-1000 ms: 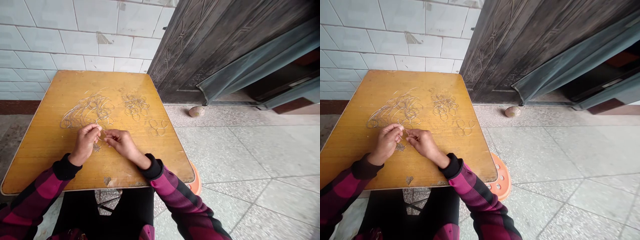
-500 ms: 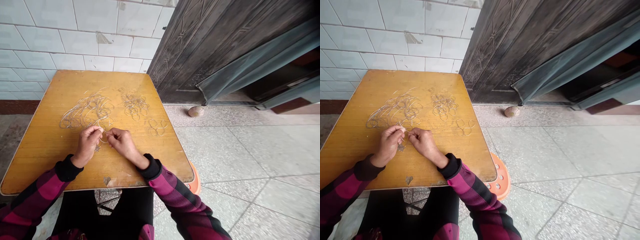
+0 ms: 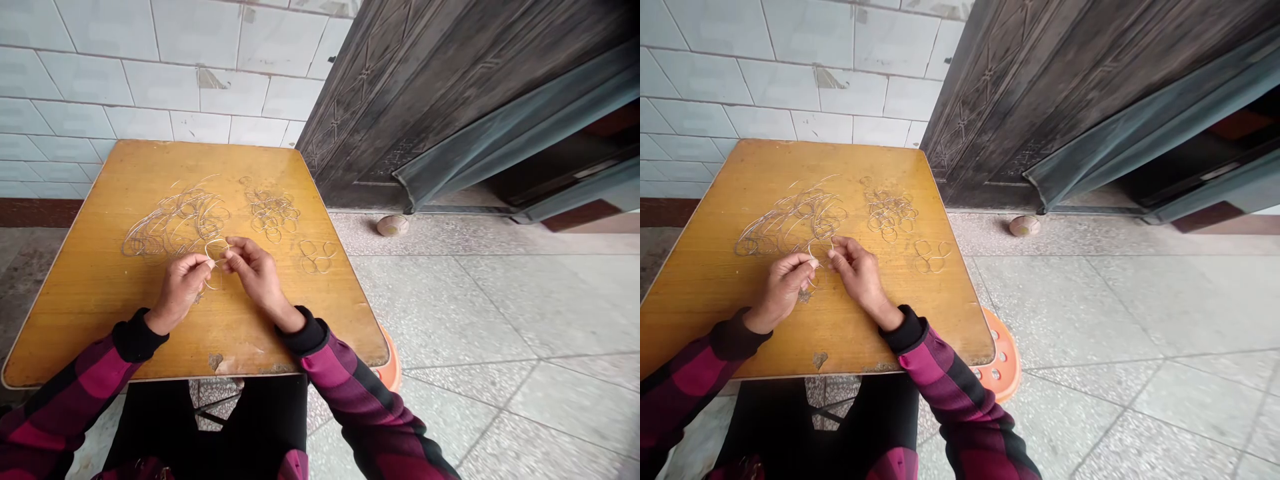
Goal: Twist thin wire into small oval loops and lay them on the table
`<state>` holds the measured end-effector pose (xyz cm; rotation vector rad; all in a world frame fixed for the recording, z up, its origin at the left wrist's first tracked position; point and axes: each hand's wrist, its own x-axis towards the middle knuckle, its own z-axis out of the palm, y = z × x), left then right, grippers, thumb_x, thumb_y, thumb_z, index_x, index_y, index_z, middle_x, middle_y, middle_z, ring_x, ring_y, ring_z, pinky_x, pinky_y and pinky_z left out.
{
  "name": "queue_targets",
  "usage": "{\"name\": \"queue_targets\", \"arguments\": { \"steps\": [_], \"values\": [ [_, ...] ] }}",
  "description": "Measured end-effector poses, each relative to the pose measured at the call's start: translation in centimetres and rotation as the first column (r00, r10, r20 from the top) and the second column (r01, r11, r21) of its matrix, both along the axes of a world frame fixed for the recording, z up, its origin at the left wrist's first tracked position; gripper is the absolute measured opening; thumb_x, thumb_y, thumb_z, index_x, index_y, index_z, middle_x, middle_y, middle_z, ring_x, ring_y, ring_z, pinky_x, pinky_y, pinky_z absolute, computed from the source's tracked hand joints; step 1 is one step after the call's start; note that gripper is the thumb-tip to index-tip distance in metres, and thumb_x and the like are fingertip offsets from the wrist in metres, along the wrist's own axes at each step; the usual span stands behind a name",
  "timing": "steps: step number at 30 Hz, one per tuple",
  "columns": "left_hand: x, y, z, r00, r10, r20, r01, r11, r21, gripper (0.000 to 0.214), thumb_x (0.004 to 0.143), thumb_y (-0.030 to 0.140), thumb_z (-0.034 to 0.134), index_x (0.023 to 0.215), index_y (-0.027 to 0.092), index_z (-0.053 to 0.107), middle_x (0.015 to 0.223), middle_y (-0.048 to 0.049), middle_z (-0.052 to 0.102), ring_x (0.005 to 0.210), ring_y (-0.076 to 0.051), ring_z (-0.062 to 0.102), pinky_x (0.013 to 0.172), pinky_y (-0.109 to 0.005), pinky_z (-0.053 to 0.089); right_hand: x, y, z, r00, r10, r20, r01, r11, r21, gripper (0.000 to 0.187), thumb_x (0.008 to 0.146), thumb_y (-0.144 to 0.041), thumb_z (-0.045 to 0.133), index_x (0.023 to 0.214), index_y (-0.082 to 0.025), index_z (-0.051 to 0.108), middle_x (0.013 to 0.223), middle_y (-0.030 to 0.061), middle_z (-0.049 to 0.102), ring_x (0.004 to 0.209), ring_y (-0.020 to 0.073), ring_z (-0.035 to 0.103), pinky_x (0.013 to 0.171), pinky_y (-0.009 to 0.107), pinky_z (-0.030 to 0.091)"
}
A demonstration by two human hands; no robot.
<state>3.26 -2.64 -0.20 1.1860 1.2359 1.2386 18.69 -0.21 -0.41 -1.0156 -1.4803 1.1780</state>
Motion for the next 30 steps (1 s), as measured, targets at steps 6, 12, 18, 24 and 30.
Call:
{"name": "queue_targets", "arguments": {
  "steps": [6,12,18,24,30],
  "values": [
    [-0.1,-0.3,0.2,0.958,-0.209,-0.196,0.213,0.977,-0.001,0.023,0.081,0.030,0.057,0.061,0.018,0.053,0.052,0.0055,0.043,0.047,-0.008,0.036,0.046,-0.022,0.028,1.1,0.9,0.6,0.997,0.061,-0.043,-0.061,0.998,-0.007,0.029,0.084,-0.046,0.062,0.084,-0.016,0.063,0.069,0.0000,0.061,0.059,0.0093,0.054,0.057,0.023,0.045],
    [0.1,-0.5,0.5,0.934,-0.267,-0.237,0.276,0.961,0.006,0.020,0.078,0.029,0.055,0.061,0.018,0.053,0.051,0.0065,0.040,0.047,-0.007,0.033,0.046,-0.022,0.027,1.2,0.8,0.7,0.991,0.126,0.037,-0.128,0.991,0.040,0.022,0.087,-0.037,0.058,0.082,-0.016,0.062,0.065,-0.0016,0.058,0.056,0.0079,0.050,0.056,0.022,0.041],
    [0.4,-0.4,0.5,0.942,-0.281,-0.184,0.277,0.960,-0.047,0.018,0.075,0.029,0.055,0.061,0.018,0.054,0.051,0.0060,0.041,0.046,-0.008,0.033,0.045,-0.022,0.026,0.9,0.9,0.5,0.989,0.105,0.108,-0.111,0.993,0.047,0.022,0.088,-0.036,0.057,0.080,-0.016,0.061,0.065,-0.0019,0.057,0.057,0.0080,0.050,0.056,0.022,0.040],
    [0.4,-0.3,0.3,0.946,-0.302,-0.122,0.290,0.951,-0.104,0.017,0.072,0.030,0.056,0.061,0.017,0.055,0.051,0.0055,0.042,0.046,-0.007,0.034,0.044,-0.022,0.026,0.8,1.0,0.4,0.988,0.113,0.109,-0.119,0.992,0.049,0.021,0.087,-0.036,0.057,0.080,-0.016,0.061,0.066,-0.0017,0.059,0.057,0.0083,0.051,0.058,0.023,0.041],
    [0.7,-0.3,0.3,0.953,-0.291,-0.080,0.282,0.954,-0.106,0.015,0.070,0.028,0.057,0.060,0.017,0.057,0.051,0.0049,0.045,0.045,-0.007,0.036,0.044,-0.022,0.027,0.6,1.0,0.6,0.984,0.142,0.105,-0.145,0.989,0.027,0.021,0.086,-0.036,0.059,0.079,-0.017,0.061,0.065,-0.0021,0.059,0.058,0.0083,0.051,0.058,0.023,0.042]
  ]
}}
